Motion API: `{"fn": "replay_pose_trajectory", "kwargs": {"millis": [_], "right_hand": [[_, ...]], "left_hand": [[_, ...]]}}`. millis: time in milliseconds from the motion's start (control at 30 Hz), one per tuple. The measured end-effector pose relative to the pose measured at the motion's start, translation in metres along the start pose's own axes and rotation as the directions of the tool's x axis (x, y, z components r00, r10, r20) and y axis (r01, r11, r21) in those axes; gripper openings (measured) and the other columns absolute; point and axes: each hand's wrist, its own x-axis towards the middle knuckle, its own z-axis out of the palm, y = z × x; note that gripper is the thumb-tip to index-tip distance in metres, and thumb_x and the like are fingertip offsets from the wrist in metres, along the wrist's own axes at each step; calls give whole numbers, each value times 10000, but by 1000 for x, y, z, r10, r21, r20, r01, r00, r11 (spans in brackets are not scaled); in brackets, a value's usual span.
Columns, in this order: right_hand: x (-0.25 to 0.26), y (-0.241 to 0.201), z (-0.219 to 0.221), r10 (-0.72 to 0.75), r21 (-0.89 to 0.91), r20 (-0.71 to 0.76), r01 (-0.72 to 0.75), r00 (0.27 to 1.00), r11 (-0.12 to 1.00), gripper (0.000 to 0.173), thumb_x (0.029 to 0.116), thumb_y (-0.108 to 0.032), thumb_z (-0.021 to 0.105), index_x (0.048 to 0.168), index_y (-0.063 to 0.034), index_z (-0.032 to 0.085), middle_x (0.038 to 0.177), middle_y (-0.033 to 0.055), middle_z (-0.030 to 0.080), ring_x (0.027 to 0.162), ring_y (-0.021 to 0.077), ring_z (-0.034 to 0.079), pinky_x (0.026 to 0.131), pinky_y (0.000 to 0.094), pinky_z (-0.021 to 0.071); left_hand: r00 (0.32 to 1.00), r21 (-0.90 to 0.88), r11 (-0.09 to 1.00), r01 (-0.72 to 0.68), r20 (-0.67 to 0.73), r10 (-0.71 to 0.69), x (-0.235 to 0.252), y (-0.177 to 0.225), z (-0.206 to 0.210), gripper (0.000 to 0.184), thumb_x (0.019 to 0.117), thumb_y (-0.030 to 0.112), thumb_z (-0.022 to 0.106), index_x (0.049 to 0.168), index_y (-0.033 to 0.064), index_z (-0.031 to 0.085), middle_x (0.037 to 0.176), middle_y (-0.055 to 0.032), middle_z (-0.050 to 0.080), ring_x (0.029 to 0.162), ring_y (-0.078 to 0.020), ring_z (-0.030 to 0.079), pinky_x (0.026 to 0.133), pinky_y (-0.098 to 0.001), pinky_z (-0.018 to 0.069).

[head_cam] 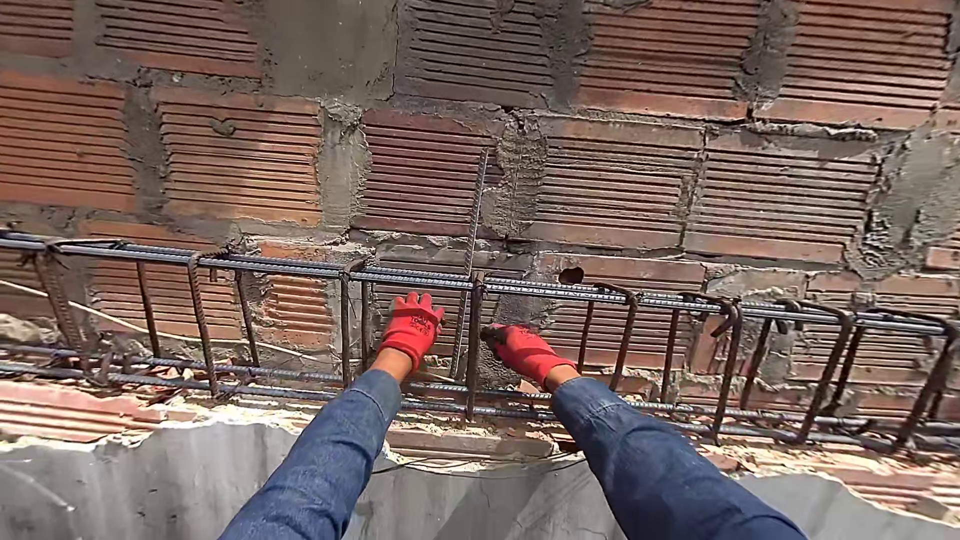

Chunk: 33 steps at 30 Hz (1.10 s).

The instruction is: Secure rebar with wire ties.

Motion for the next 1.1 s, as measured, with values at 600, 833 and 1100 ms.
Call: {"fn": "replay_pose_trajectory", "kwargs": {"millis": [600,833,1100], "right_hand": [[-177,-8,-38,216,-349,-257,-299,942,888,490,906,-592,623,1107,-168,765,1200,249,651,1138,462,613,856,610,518],[-193,12,-6,315,-94,167,-303,934,948,598,1056,-558,268,1185,-156,691,1037,135,748,993,333,725,869,608,538],[-170,21,17,383,408,69,-377,921,832,493,1060,-496,389,948,-131,701,798,32,755,706,200,746,667,452,617]], "left_hand": [[969,-158,964,212,161,-187,-12,-8,-9,320,1021,322,608,1288,177,706,1356,-209,617,1312,-460,532,1022,-678,466],[961,-355,899,255,-8,-276,-17,-14,10,378,1004,422,627,1249,149,720,1336,-155,653,1309,-358,562,1118,-596,395],[959,-271,920,284,108,-264,-11,8,-31,358,1042,347,564,1225,72,702,1273,-209,679,1224,-406,632,979,-647,503]]}}
